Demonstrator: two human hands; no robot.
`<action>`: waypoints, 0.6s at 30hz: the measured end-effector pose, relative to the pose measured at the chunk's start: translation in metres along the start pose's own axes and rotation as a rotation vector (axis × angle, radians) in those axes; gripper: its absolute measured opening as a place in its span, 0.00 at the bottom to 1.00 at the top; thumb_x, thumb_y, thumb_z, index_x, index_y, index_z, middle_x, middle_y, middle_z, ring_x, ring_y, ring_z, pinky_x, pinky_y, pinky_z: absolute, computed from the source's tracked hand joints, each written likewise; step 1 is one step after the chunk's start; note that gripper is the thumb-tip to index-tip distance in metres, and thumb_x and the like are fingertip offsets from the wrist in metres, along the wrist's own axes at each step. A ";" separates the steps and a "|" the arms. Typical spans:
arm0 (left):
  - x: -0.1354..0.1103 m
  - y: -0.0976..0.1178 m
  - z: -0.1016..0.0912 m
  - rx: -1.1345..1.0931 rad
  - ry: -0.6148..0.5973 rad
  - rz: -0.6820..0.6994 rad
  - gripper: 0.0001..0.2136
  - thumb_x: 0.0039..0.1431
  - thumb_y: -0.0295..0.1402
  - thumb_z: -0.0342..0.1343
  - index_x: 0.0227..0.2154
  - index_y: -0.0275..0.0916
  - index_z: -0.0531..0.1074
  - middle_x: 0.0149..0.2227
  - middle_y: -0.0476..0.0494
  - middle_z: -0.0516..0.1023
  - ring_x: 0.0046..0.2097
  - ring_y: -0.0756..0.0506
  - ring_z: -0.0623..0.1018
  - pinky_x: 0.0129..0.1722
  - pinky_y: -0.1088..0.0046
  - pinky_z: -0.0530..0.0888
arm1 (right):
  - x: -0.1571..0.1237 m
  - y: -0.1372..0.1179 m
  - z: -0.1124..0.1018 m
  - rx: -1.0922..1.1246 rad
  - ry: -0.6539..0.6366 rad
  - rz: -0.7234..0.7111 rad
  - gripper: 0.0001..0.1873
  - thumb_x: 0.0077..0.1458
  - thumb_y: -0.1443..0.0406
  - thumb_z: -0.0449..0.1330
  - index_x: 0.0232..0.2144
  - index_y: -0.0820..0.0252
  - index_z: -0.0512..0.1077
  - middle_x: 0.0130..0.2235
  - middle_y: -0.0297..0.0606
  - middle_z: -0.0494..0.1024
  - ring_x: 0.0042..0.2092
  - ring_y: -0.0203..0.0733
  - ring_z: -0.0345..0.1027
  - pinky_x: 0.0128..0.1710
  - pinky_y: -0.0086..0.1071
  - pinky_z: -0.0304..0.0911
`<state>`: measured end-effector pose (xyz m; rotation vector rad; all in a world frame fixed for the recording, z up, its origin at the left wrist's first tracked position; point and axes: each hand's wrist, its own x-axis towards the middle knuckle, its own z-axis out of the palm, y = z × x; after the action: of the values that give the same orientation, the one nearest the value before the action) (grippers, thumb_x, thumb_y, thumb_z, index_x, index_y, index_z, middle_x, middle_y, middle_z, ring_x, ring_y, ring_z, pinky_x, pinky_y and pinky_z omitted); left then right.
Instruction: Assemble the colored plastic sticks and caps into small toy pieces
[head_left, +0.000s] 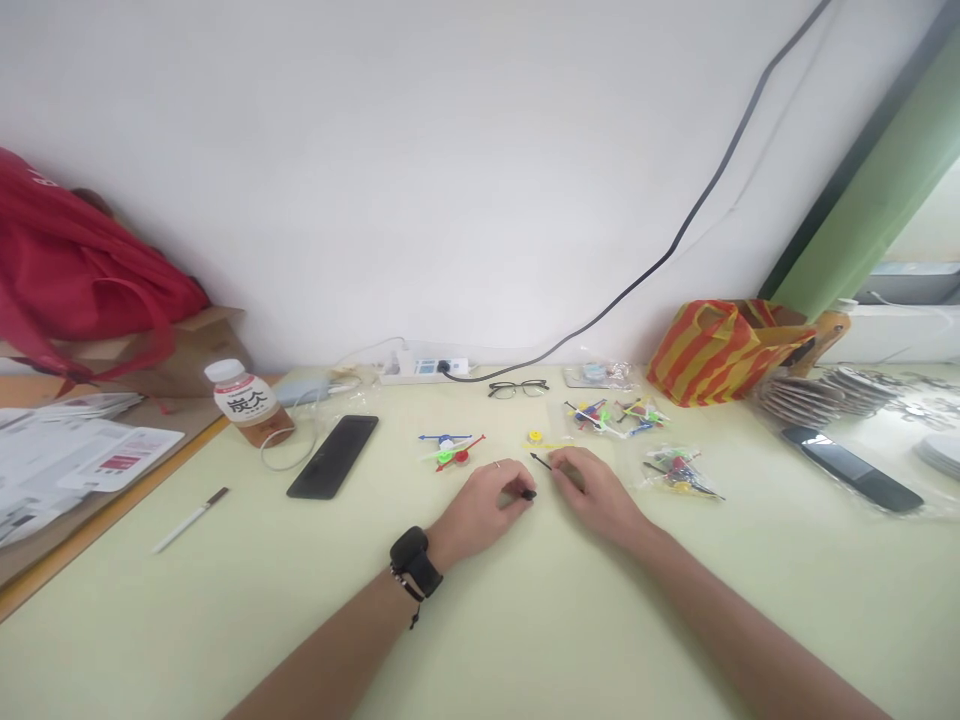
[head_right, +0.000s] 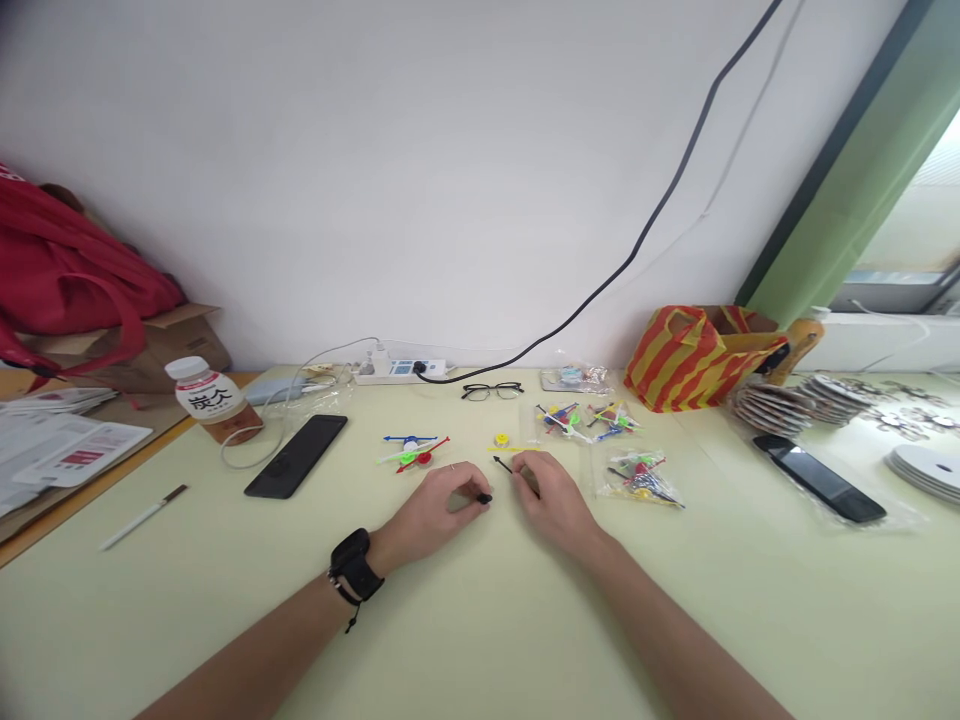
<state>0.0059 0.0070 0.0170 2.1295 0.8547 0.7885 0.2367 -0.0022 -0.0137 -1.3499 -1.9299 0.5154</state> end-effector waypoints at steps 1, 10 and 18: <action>0.000 0.001 0.001 -0.009 0.000 0.006 0.05 0.63 0.28 0.56 0.39 0.42 0.75 0.41 0.46 0.80 0.42 0.45 0.78 0.45 0.67 0.77 | 0.000 -0.001 -0.001 0.003 0.011 0.010 0.05 0.63 0.65 0.52 0.38 0.54 0.68 0.41 0.40 0.78 0.44 0.47 0.71 0.43 0.39 0.67; 0.002 -0.002 0.001 -0.016 0.017 -0.028 0.08 0.61 0.30 0.58 0.42 0.42 0.78 0.42 0.46 0.82 0.39 0.45 0.78 0.43 0.67 0.75 | 0.003 -0.001 -0.002 0.071 0.093 0.008 0.06 0.67 0.63 0.46 0.39 0.53 0.62 0.35 0.36 0.71 0.36 0.44 0.66 0.38 0.37 0.64; 0.000 0.001 0.002 -0.003 0.008 0.004 0.08 0.61 0.29 0.57 0.41 0.43 0.78 0.43 0.46 0.82 0.40 0.45 0.78 0.43 0.67 0.76 | 0.002 0.002 0.002 0.077 0.081 0.059 0.06 0.67 0.61 0.46 0.41 0.53 0.61 0.33 0.33 0.70 0.33 0.44 0.66 0.35 0.36 0.62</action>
<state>0.0079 0.0060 0.0168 2.1276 0.8527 0.8006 0.2363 0.0007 -0.0159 -1.3606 -1.7920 0.5502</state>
